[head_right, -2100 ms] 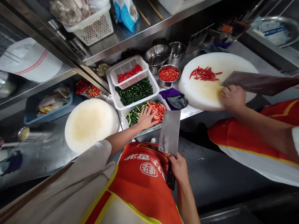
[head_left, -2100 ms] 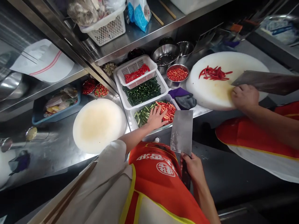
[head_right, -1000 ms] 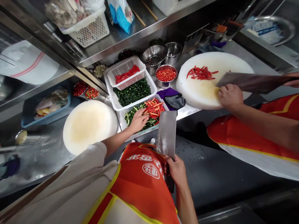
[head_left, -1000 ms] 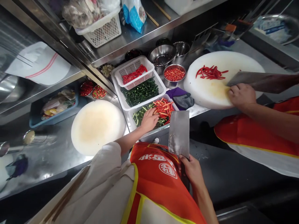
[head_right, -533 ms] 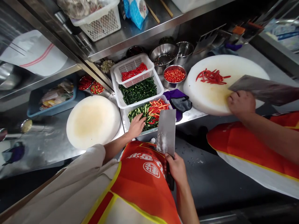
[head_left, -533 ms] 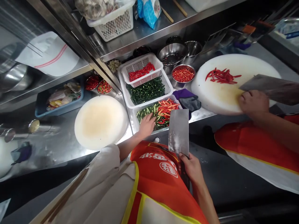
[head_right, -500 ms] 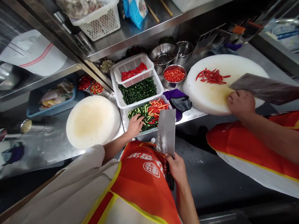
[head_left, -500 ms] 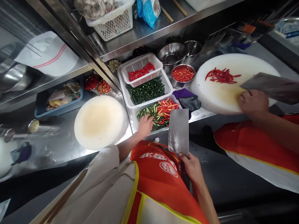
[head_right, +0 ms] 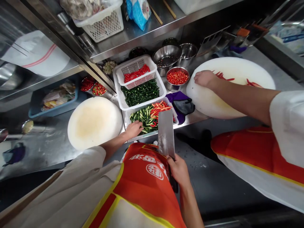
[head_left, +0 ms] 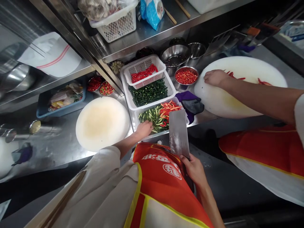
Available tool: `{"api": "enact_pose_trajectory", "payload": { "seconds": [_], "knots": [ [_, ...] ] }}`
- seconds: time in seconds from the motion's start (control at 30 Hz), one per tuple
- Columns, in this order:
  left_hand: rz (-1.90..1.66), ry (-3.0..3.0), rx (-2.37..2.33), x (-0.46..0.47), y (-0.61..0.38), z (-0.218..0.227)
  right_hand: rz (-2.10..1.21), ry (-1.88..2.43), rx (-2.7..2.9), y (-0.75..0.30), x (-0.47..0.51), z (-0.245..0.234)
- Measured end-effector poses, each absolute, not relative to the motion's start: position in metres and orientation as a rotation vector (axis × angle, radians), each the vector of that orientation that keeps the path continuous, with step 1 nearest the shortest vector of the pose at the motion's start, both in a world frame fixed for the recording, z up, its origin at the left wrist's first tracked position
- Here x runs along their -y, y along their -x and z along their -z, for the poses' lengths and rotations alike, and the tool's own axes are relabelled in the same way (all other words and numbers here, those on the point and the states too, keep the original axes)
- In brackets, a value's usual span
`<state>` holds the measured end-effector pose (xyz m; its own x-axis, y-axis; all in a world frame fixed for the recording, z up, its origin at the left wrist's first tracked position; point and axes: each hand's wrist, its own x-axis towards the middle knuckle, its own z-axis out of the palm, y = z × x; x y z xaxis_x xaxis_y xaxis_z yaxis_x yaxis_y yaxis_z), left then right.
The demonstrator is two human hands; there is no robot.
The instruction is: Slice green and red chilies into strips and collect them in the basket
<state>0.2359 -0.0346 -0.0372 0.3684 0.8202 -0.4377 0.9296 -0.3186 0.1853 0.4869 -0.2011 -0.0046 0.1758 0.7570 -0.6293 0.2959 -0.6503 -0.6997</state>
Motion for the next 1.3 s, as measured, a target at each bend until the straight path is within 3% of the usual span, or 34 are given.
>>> {"api": "enact_pose_trajectory", "payload": {
  "seconds": [0.4, 0.57, 0.77, 0.97, 1.07, 1.2, 1.3],
  "knots": [
    [0.253, -2.187, -1.636, 0.034, -0.240, 0.042, -1.559, 1.992, 1.126, -0.484, 0.196, 0.009],
    [-0.009, -2.366, -1.587, 0.020, -0.243, 0.046, -1.537, 2.023, 1.179, -0.477, 0.190, 0.005],
    [0.078, -2.342, -1.611, -0.007, -0.228, 0.051, -1.491, 2.092, 1.192, -0.467, 0.188, -0.003],
    [0.244, -2.431, -1.199, -0.002, -0.199, 0.026, -1.539, 2.101, 1.057, -0.451, 0.184, -0.009],
    [0.066, -2.483, -1.171, -0.054, -0.182, 0.001, -1.531, 2.125, 0.981, -0.440, 0.179, -0.010],
    [-0.320, -2.395, -1.539, -0.199, -0.165, -0.017, -1.523, 2.155, 0.887, -0.426, 0.173, -0.008],
    [0.001, -2.211, -1.578, -0.298, -0.164, -0.007, -1.472, 2.178, 0.871, -0.417, 0.169, -0.009]
  ]
}}
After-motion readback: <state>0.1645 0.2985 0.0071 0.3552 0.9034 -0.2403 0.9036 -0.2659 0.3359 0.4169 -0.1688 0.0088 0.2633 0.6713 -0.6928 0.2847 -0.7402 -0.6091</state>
